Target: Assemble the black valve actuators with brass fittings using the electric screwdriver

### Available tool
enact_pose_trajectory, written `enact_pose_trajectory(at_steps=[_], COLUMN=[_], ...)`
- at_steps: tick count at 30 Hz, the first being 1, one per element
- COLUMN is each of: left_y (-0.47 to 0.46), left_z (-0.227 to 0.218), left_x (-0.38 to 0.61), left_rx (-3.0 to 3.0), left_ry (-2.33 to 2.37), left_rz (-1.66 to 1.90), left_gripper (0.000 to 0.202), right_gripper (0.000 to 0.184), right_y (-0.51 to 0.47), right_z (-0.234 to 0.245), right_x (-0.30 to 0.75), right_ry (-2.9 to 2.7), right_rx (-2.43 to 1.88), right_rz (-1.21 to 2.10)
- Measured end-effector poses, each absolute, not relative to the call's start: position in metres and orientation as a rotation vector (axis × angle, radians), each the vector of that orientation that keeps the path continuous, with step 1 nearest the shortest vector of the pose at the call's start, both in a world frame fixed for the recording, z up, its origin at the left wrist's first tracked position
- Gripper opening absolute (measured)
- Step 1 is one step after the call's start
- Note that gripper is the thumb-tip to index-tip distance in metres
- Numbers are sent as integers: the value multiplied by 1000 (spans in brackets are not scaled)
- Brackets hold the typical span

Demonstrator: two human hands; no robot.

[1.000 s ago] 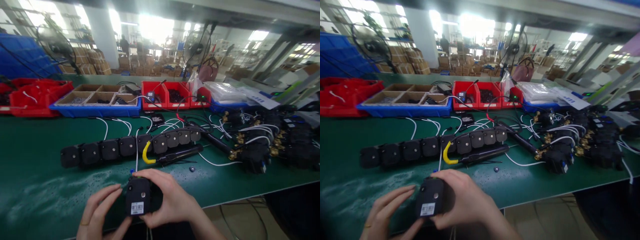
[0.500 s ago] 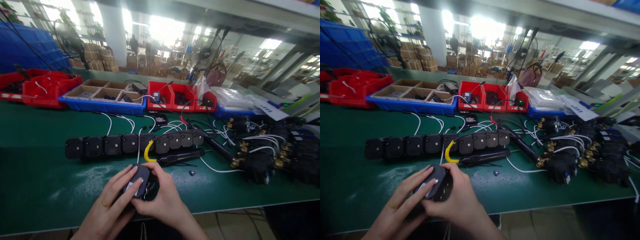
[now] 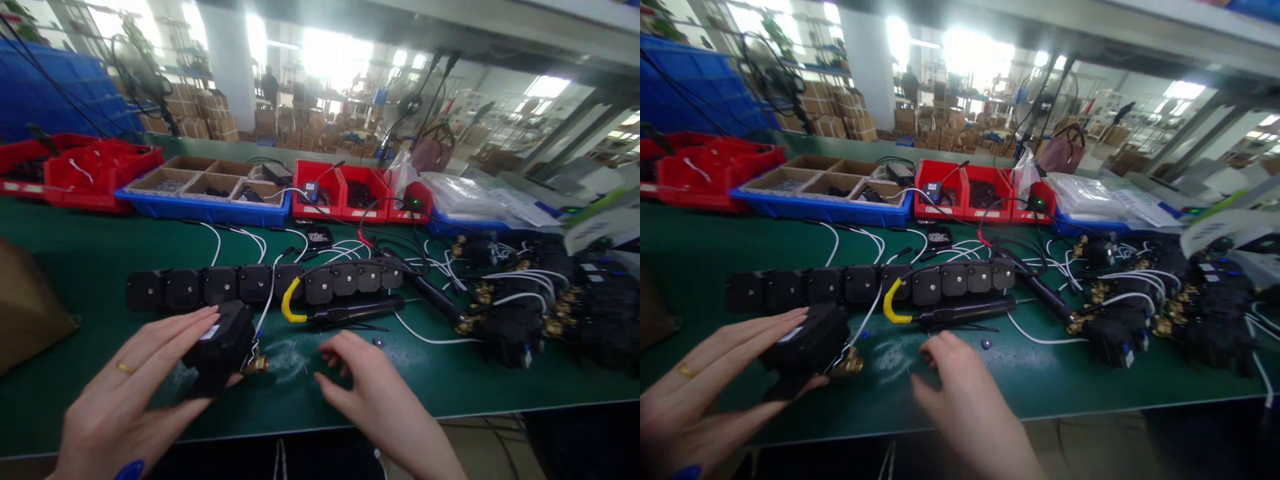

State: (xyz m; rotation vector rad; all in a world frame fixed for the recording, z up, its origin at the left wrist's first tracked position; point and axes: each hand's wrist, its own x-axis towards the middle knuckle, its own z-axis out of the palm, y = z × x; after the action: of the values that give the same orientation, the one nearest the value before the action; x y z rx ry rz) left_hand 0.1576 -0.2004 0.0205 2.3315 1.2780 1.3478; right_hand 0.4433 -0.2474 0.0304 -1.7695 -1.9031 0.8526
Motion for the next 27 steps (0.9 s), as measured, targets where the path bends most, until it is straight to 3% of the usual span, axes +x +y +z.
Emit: enact_pose_trajectory(at_steps=[4, 8, 13, 18, 22, 27], left_y=[-202, -201, -200, -211, -228, -236], left_z=[20, 18, 8, -9, -23, -22], left_x=[159, 169, 177, 175, 175, 184], left_rx=[2457, 2355, 1840, 1500, 1362, 1849], left_ry=[1438, 1488, 1649, 1588, 1510, 1485], left_rz=[1175, 1170, 1196, 1085, 933, 865], left_gripper=[53, 53, 72, 59, 58, 41], right_gripper=[17, 31, 24, 14, 2, 28], right_y=[-242, -235, -235, -243, -253, -255], right_z=[28, 23, 21, 12, -3, -3], right_x=[413, 401, 422, 429, 406, 384], right_ry=[-2157, -2267, -2221, -1858, -1465, -958], right_rx=[-1944, -1889, -1827, -1765, -1516, -1184], right_rz=[764, 758, 796, 987, 1336, 1494])
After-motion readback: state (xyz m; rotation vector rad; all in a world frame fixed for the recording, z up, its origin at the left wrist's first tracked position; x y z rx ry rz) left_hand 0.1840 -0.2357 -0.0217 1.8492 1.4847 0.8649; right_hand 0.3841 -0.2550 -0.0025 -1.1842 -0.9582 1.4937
